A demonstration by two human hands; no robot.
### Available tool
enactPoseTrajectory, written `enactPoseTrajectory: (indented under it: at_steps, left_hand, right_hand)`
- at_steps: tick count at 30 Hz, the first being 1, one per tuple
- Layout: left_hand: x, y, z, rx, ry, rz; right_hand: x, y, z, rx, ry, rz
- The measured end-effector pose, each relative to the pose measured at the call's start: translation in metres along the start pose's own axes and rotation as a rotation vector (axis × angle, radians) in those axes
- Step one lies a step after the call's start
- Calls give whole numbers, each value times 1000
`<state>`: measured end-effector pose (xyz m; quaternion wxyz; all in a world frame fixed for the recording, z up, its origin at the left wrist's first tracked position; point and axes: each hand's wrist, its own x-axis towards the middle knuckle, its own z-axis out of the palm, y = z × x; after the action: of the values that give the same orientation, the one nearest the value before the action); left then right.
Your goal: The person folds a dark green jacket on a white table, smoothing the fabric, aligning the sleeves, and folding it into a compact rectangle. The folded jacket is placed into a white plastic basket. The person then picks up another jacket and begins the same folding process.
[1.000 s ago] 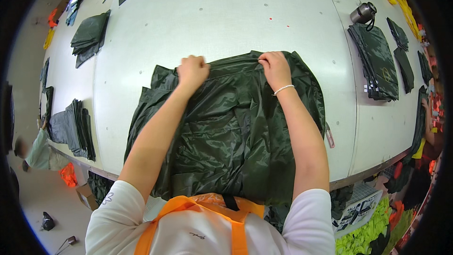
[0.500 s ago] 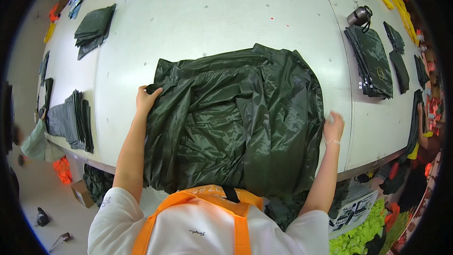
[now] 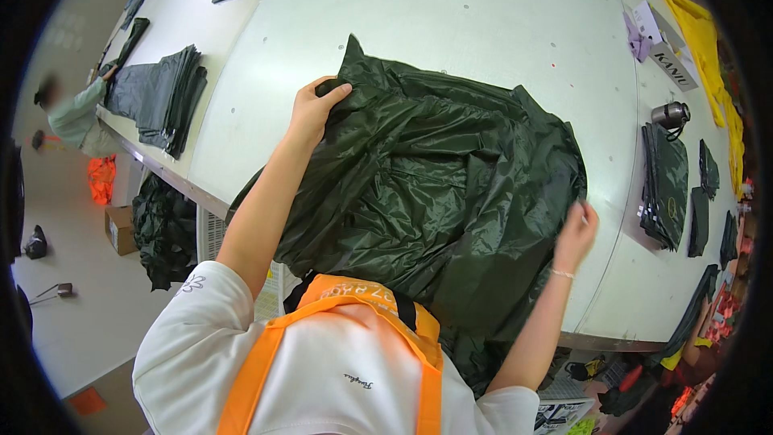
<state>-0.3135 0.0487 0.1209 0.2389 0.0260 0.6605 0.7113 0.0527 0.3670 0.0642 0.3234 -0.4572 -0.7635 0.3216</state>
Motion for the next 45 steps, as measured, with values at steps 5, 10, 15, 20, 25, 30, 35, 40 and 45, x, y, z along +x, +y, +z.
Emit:
enactPoseTrajectory:
  at_steps: [5,10,15,20,25,30,35,40,45]
  left_hand:
    - [-47,21,12,352,-15,376]
    - [-71,26,17,585,21,732]
    - [-81,19,16,633,60,853]
    - [-97,22,14,475,-49,675]
    - [-103,20,21,429,22,724]
    - [-106,24,22,402,77,732]
    - [-105,22,22,432,94,815]
    - [-109,24,24,464,102,880]
    - [-109,25,22,478,107,941]
  right_hand:
    - [-34,-215,82,281,-460,-280]
    - [-48,-302,129,194,-723,-749]
    - [-49,-305,137,-80,-708,-839]
    - [-54,-293,132,375,-978,-307]
    - [-72,-278,133,692,-833,125]
    - [-86,-284,109,367,-602,-284]
    - [-93,-284,97,161,-548,-564]
    - [-94,-288,99,75,-524,-646]
    - [-94,-299,95,-61,-480,-784]
